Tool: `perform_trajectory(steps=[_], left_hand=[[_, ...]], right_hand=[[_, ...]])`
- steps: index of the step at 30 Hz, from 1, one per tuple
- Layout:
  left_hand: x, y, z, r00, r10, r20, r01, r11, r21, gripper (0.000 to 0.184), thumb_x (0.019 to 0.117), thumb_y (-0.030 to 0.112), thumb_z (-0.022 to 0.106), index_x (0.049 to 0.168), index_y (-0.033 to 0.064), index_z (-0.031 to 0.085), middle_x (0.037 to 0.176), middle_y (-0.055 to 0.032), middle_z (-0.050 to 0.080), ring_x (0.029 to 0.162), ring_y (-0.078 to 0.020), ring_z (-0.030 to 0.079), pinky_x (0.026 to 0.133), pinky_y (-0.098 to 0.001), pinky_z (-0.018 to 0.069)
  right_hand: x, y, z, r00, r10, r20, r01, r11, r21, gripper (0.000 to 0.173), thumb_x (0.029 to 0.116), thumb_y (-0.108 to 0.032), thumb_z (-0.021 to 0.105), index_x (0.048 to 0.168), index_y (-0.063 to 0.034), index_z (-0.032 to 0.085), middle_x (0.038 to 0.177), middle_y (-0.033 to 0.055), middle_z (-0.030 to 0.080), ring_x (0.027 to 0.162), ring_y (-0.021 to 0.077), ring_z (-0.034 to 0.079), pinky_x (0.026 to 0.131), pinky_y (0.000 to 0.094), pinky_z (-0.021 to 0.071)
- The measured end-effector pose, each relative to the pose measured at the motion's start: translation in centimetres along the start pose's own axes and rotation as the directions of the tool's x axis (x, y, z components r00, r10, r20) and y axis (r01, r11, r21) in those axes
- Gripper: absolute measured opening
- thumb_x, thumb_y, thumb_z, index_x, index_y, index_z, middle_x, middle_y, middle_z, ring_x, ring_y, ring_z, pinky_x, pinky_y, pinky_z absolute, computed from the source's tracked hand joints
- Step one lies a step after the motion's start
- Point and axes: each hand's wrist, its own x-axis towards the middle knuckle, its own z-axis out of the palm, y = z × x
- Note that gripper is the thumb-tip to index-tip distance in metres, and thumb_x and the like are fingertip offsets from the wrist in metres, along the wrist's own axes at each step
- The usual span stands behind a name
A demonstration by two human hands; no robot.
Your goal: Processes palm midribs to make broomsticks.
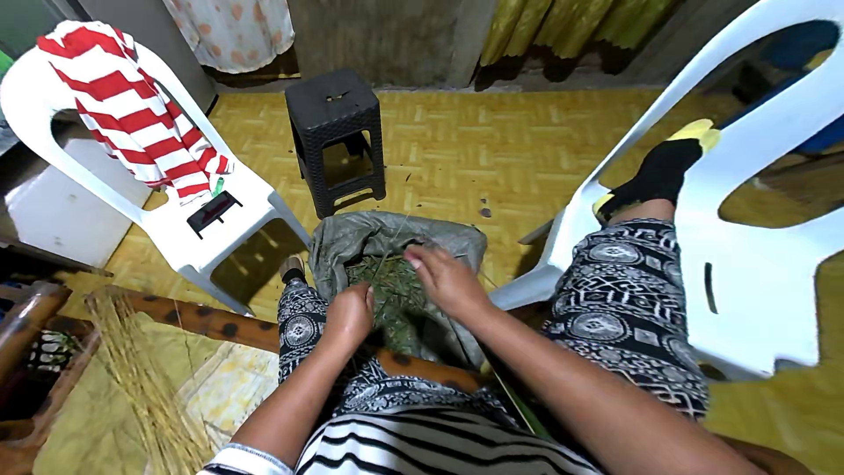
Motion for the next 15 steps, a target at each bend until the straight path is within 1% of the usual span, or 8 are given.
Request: perform_trajectory(steps=[1,3,5,7,8,11,13,15], left_hand=[[0.2,0.1,0.0,1.0,0.0,-0.006,0.0,1.0,-0.009,0.043,0.1127,0.023,0.037,0.135,-0.0032,0.062,0.124,-0.0237,0.068,0.118,-0.0349,0.066,0.105,-0.0516,0.0488],[0.6,0.5,-0.2,1.0,-0.007,-0.012,0.007,1.0,-0.01,0.042,0.1126,0.023,0.037,0.131,-0.0035,0.064,0.123,-0.0233,0.069,0.118,-0.0343,0.066,0.105,-0.0516,0.049],[0.8,0.9,-0.1,1.0,-0.007,-0.015,0.007,1.0,0.009,0.04,0.1121,0.022,0.038,0.123,-0.0047,0.066,0.117,-0.0234,0.069,0.114,-0.0348,0.067,0.102,-0.052,0.0499],[0.9,1.1,0.0,1.0,0.002,-0.023,-0.002,1.0,0.017,0.039,0.112,0.022,0.039,0.122,-0.0048,0.066,0.117,-0.0234,0.069,0.114,-0.0349,0.067,0.102,-0.0513,0.05],[0.9,1.2,0.0,1.0,0.008,-0.026,-0.007,1.0,0.01,0.039,0.1121,0.022,0.039,0.124,-0.0045,0.066,0.119,-0.0234,0.069,0.115,-0.0348,0.067,0.103,-0.0513,0.0496],[0.8,0.8,0.0,1.0,0.013,-0.001,-0.013,1.0,-0.009,0.042,0.1123,0.023,0.038,0.137,-0.0021,0.061,0.129,-0.0224,0.067,0.122,-0.0336,0.064,0.108,-0.0504,0.0469],[0.4,0.5,0.1,1.0,0.017,0.012,-0.017,1.0,0.001,0.042,0.1123,0.024,0.039,0.139,-0.0016,0.059,0.132,-0.0219,0.066,0.124,-0.033,0.063,0.109,-0.0495,0.0462],[-0.1,0.1,0.2,1.0,0.025,0.01,-0.026,1.0,0.019,0.042,0.1123,0.023,0.039,0.138,-0.0028,0.06,0.132,-0.0227,0.065,0.124,-0.0335,0.064,0.109,-0.0493,0.0464]], right_hand=[[-0.5,-0.5,0.7,0.998,-0.046,0.04,0.046,0.999,0.0,0.042,0.1121,-0.026,0.04,0.144,-0.0048,0.058,0.128,0.0233,0.067,0.118,0.0411,0.066,0.101,0.0593,0.0507],[-1.2,-1.5,1.6,0.99,-0.091,0.107,0.091,0.996,0.006,0.043,0.1123,-0.028,0.038,0.144,-0.0056,0.058,0.129,0.0221,0.067,0.12,0.0398,0.065,0.103,0.0575,0.0499],[-1.5,-2.0,1.9,0.986,-0.088,0.14,0.089,0.996,0.001,0.044,0.1128,-0.029,0.037,0.145,-0.0058,0.058,0.131,0.0219,0.066,0.122,0.0398,0.064,0.104,0.0568,0.0487],[-1.2,-1.9,2.1,0.988,-0.083,0.131,0.09,0.995,-0.046,0.043,0.1124,-0.028,0.038,0.144,-0.0066,0.058,0.126,0.0232,0.067,0.118,0.0412,0.065,0.103,0.058,0.0486],[-1.1,-1.7,2.1,0.99,-0.082,0.113,0.091,0.993,-0.078,0.043,0.1119,-0.027,0.039,0.144,-0.0069,0.059,0.123,0.0239,0.068,0.116,0.0418,0.066,0.102,0.0588,0.0486],[-0.6,-1.1,2.0,0.996,-0.045,0.079,0.057,0.987,-0.15,0.043,0.1122,-0.028,0.039,0.146,-0.0078,0.057,0.123,0.0246,0.067,0.116,0.0431,0.065,0.101,0.0595,0.0484],[-0.2,-0.5,1.9,0.998,-0.039,0.044,0.046,0.986,-0.161,0.042,0.1122,-0.027,0.039,0.145,-0.0073,0.058,0.122,0.0247,0.067,0.115,0.0434,0.066,0.098,0.06,0.0495],[0.2,-0.1,1.6,0.999,-0.038,0.026,0.042,0.984,-0.172,0.041,0.1118,-0.026,0.04,0.143,-0.0069,0.059,0.123,0.0245,0.067,0.115,0.0435,0.066,0.099,0.0607,0.0497]])
